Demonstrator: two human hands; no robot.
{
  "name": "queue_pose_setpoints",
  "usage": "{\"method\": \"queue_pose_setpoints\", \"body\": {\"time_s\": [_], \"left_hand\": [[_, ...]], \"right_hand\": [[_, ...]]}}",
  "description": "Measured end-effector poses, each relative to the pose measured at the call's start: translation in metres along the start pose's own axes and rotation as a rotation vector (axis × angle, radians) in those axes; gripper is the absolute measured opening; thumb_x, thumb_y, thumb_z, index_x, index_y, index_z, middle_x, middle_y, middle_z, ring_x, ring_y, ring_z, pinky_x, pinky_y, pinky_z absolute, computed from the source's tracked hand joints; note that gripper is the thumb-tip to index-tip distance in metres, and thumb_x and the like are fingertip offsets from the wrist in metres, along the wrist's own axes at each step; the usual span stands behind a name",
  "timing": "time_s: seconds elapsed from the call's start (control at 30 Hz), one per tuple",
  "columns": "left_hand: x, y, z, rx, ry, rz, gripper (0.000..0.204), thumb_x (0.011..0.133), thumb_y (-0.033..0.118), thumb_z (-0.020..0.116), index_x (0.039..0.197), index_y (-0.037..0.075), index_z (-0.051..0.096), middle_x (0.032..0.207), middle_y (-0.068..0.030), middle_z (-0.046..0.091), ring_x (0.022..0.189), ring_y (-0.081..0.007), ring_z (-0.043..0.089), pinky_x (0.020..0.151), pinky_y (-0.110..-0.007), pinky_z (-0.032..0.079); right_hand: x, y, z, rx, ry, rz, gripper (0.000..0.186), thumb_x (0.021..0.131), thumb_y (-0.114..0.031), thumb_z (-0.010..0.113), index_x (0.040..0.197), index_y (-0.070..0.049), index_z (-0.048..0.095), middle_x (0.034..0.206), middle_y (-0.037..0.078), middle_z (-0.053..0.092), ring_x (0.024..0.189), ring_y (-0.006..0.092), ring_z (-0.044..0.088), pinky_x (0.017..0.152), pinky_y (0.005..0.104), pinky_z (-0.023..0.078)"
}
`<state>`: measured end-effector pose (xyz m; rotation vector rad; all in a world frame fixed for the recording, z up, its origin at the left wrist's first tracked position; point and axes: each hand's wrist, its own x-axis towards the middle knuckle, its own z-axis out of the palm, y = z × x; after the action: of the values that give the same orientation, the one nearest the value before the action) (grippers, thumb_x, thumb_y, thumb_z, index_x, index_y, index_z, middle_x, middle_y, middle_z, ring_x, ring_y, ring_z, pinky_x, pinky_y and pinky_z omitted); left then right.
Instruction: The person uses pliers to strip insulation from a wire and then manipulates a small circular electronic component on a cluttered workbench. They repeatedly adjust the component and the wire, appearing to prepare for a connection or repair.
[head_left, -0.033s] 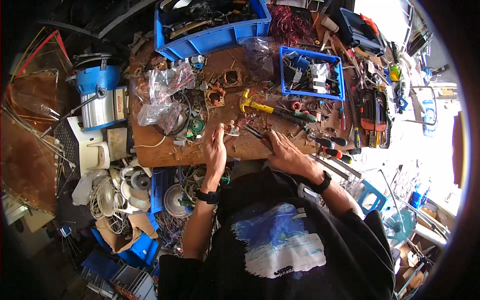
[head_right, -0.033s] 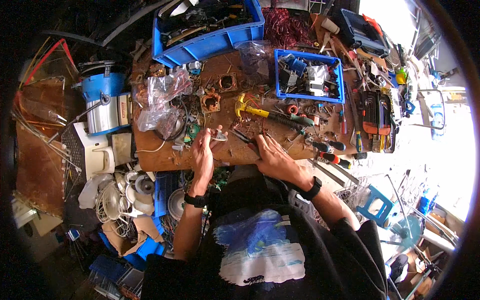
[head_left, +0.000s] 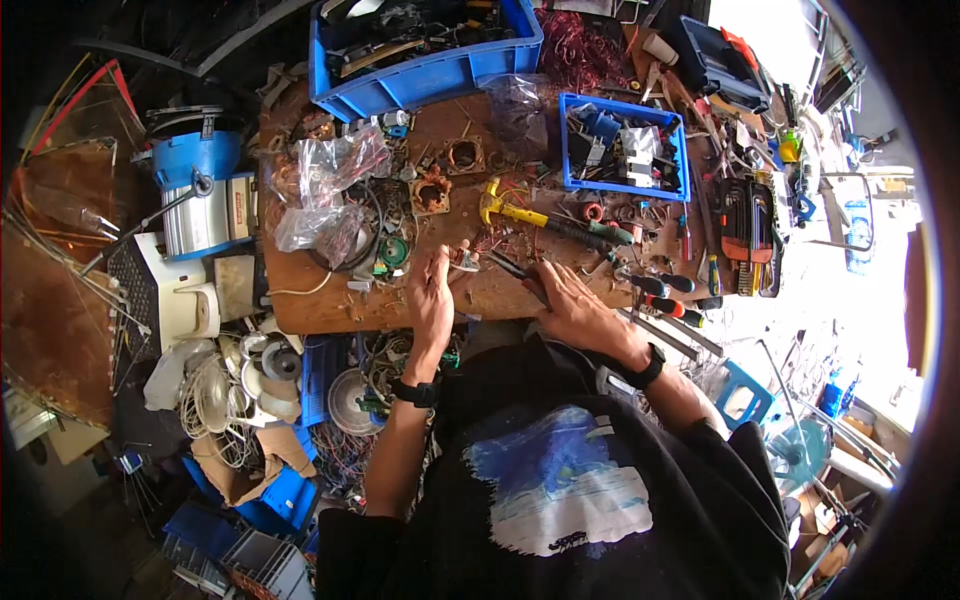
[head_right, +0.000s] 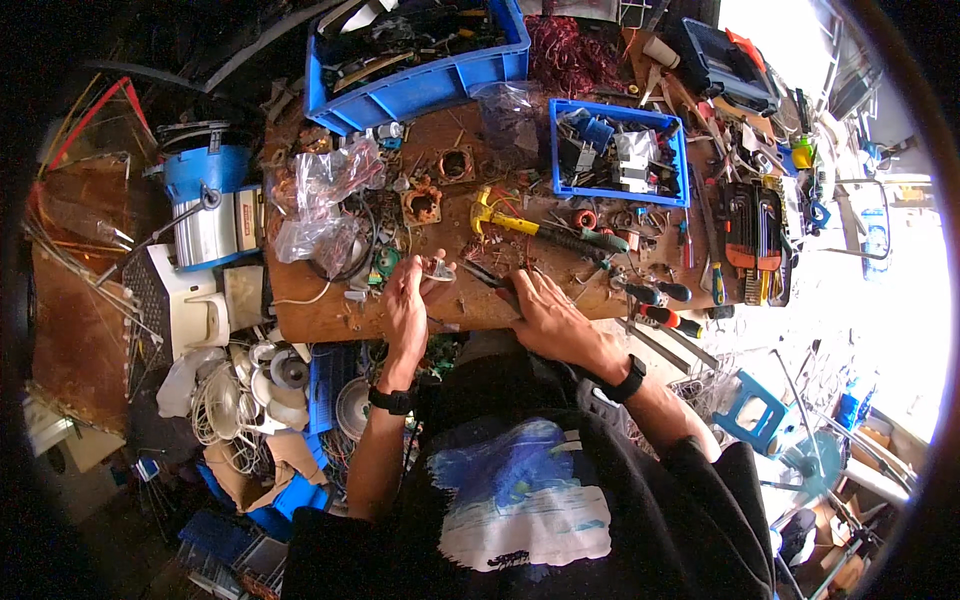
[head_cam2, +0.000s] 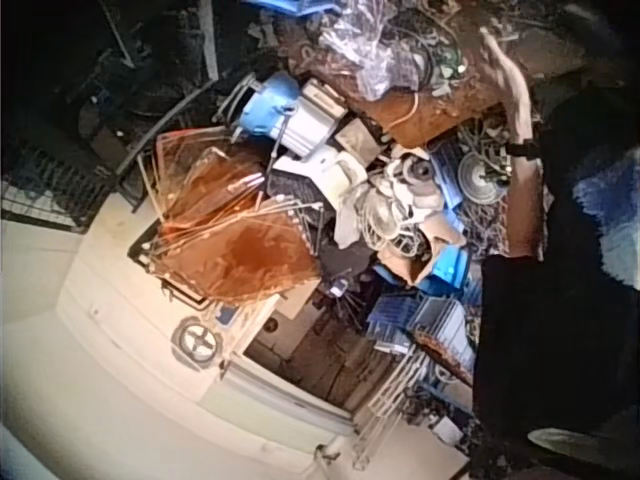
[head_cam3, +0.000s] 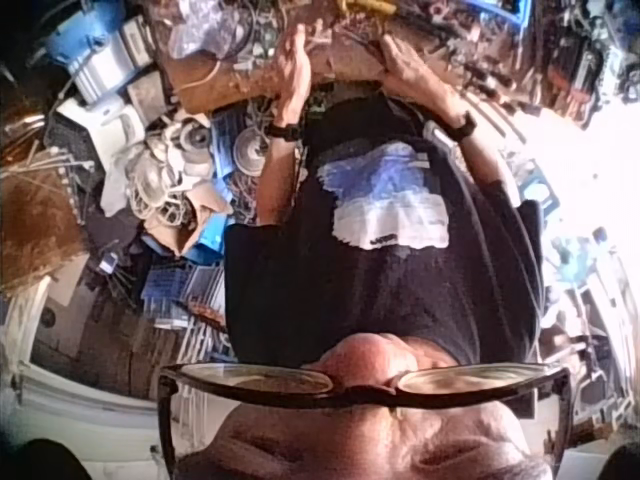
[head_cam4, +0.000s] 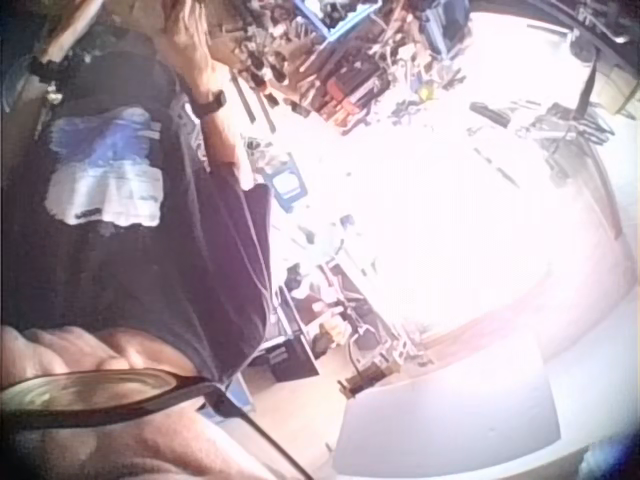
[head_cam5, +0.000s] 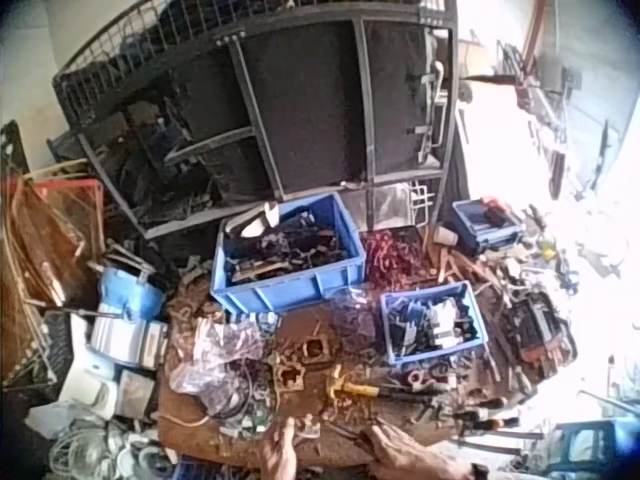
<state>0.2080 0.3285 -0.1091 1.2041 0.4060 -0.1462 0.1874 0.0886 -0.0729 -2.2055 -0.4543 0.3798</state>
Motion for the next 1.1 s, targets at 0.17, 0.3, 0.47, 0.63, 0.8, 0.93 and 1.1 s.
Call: {"method": "queue_pose_setpoints", "body": {"time_s": [0.17, 0.3, 0.47, 0.63, 0.8, 0.93, 1.1], "left_hand": [[0.0, 0.009, 0.008, 0.104, -0.052, 0.068, 0.024, 0.111, 0.022, 0.048, 0.11, 0.001, 0.06, 0.122, -0.0177, 0.072, 0.106, -0.0266, 0.074, 0.086, -0.034, 0.064], [0.001, 0.013, 0.01, 0.258, -0.025, 0.079, 0.024, 0.111, 0.022, 0.048, 0.11, 0.001, 0.061, 0.122, -0.0152, 0.073, 0.104, -0.0247, 0.074, 0.085, -0.033, 0.064], [0.003, 0.018, 0.017, 0.227, -0.071, 0.12, 0.024, 0.111, 0.021, 0.049, 0.109, 0.0, 0.06, 0.119, -0.0148, 0.073, 0.103, -0.0247, 0.074, 0.085, -0.033, 0.064], [0.0, 0.021, 0.024, 0.108, -0.065, 0.085, 0.023, 0.111, 0.019, 0.05, 0.108, -0.001, 0.059, 0.116, -0.0154, 0.073, 0.102, -0.025, 0.074, 0.086, -0.033, 0.065], [0.0, 0.019, 0.022, 0.278, -0.037, 0.147, 0.023, 0.11, 0.02, 0.051, 0.109, -0.001, 0.059, 0.115, -0.0143, 0.073, 0.101, -0.0236, 0.074, 0.085, -0.034, 0.065], [0.006, 0.011, 0.012, 0.415, 0.016, 0.185, 0.023, 0.11, 0.021, 0.051, 0.111, 0.0, 0.06, 0.115, -0.0129, 0.074, 0.1, -0.0201, 0.073, 0.085, -0.033, 0.065], [0.002, 0.016, 0.017, 0.285, 0.037, 0.134, 0.024, 0.111, 0.022, 0.051, 0.113, 0.0, 0.061, 0.114, -0.0105, 0.074, 0.096, -0.0162, 0.072, 0.084, -0.032, 0.064]], "right_hand": [[-0.005, -0.015, -0.002, -0.208, 0.15, -0.12, 0.046, 0.085, -0.005, 0.062, 0.127, 0.006, 0.047, 0.113, 0.027, 0.057, 0.109, 0.0459, 0.056, 0.099, 0.0504, 0.045], [0.002, -0.026, -0.014, -0.181, 0.049, -0.032, 0.051, 0.082, -0.002, 0.061, 0.13, 0.007, 0.047, 0.119, 0.027, 0.057, 0.115, 0.0443, 0.056, 0.103, 0.0494, 0.045], [0.002, -0.028, -0.014, -0.09, 0.019, -0.002, 0.048, 0.082, -0.001, 0.061, 0.128, 0.005, 0.048, 0.119, 0.026, 0.06, 0.116, 0.0441, 0.058, 0.102, 0.0487, 0.047], [0.005, -0.027, -0.015, -0.015, -0.034, 0.007, 0.046, 0.083, -0.002, 0.061, 0.127, 0.004, 0.048, 0.12, 0.026, 0.06, 0.117, 0.0435, 0.058, 0.101, 0.0482, 0.047], [0.002, -0.024, -0.013, -0.197, 0.027, -0.066, 0.054, 0.085, -0.003, 0.061, 0.136, 0.005, 0.045, 0.121, 0.025, 0.06, 0.118, 0.0423, 0.059, 0.102, 0.0484, 0.047], [0.001, -0.012, -0.018, -0.086, 0.025, -0.053, 0.061, 0.086, -0.006, 0.061, 0.142, 0.006, 0.042, 0.125, 0.023, 0.06, 0.12, 0.0414, 0.058, 0.104, 0.0479, 0.046], [0.002, -0.01, -0.023, 0.385, -0.249, 0.202, 0.044, 0.088, -0.007, 0.061, 0.13, 0.002, 0.05, 0.126, 0.026, 0.06, 0.117, 0.0431, 0.058, 0.101, 0.048, 0.047]]}}
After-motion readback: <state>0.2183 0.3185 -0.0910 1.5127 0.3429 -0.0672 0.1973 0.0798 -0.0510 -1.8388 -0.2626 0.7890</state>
